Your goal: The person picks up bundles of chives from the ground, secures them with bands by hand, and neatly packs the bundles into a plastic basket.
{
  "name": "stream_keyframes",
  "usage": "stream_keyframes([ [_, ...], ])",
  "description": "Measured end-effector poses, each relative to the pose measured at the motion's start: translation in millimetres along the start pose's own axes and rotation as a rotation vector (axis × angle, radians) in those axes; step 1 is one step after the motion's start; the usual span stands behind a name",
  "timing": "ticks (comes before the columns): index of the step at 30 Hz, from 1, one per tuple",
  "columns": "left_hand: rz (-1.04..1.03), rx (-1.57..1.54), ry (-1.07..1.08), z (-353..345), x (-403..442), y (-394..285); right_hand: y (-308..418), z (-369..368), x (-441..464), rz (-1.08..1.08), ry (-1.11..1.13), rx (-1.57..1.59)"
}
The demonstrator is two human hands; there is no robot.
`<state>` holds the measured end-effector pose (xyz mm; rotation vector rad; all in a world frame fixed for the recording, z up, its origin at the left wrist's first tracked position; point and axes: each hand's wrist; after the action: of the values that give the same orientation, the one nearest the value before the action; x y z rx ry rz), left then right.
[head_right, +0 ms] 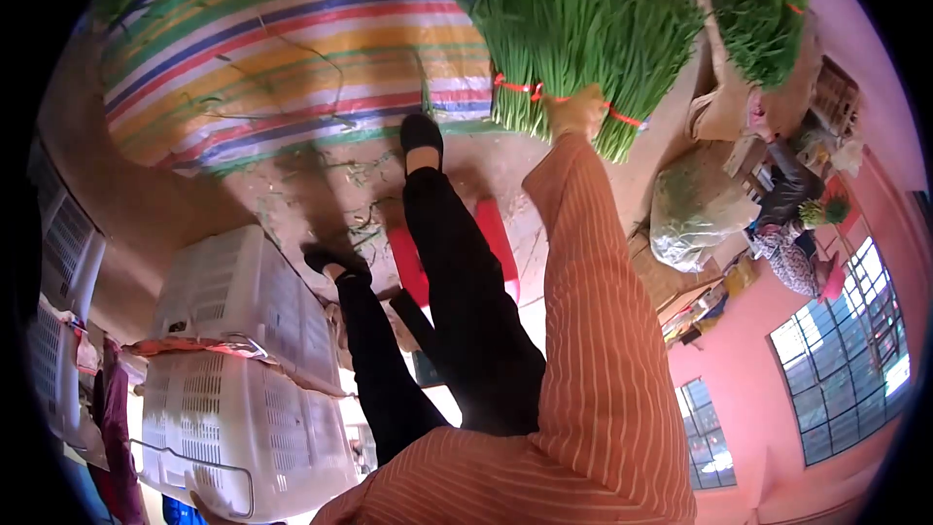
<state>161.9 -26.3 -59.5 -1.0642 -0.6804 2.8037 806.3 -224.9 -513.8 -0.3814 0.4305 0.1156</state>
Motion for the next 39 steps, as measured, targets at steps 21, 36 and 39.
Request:
stream_keyframes([
  [21,0.061,-0.100,0.023,0,-3,1,-32,51,-65,0.100,0.777,0.937],
  [36,-0.455,-0.413,0.230,22,54,43,51,276,-410,0.760,1.658,1.085],
  [39,-0.868,-0.329,-0.219,5,85,53,57,307,-448,0.991,1.593,0.946],
])
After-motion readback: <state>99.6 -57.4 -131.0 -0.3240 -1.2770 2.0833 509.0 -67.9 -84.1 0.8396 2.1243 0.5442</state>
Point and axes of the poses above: each hand's wrist, its own x-axis towards the middle knuckle, its own z-axis out of the back of the hand, y = z × x, and after that the axes turned 1 degree about -y, right-handed
